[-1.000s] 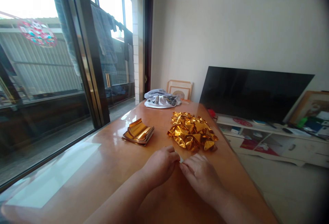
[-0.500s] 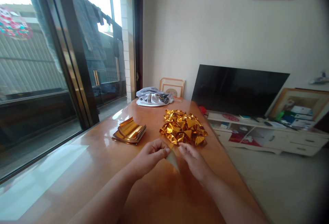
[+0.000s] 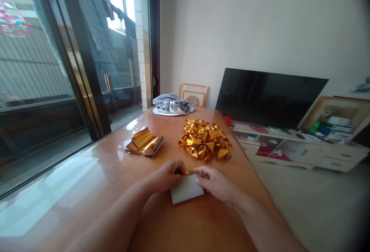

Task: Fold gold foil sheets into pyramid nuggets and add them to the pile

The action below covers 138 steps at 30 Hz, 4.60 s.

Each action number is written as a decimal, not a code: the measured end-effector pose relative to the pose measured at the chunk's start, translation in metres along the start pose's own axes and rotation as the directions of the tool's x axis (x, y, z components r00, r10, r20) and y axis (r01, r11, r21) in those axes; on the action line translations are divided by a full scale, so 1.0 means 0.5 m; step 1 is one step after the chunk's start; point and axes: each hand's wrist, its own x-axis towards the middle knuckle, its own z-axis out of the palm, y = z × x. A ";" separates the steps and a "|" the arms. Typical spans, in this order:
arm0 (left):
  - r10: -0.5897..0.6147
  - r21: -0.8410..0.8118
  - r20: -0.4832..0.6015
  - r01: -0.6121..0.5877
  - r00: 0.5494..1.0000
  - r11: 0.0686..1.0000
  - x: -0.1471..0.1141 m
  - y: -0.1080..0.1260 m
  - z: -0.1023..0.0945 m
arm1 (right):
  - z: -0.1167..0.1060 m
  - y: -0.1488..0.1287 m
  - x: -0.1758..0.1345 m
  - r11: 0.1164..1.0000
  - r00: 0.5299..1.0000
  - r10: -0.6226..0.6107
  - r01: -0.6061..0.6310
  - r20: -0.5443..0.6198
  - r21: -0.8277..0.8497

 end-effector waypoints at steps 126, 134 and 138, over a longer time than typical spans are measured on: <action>-0.116 0.350 0.044 0.094 0.992 0.932 -0.028 -0.012 -0.045 | 0.100 -0.025 -0.055 0.446 0.982 -0.176 0.139 0.066 -0.884; -0.152 0.338 0.081 0.117 0.985 0.934 -0.027 0.007 -0.049 | 0.117 -0.025 -0.046 0.400 0.980 -0.199 0.106 0.027 -0.911; -0.142 0.337 0.083 0.106 0.986 0.935 -0.029 0.007 -0.052 | 0.124 -0.026 -0.040 0.373 0.978 -0.207 0.081 0.002 -0.924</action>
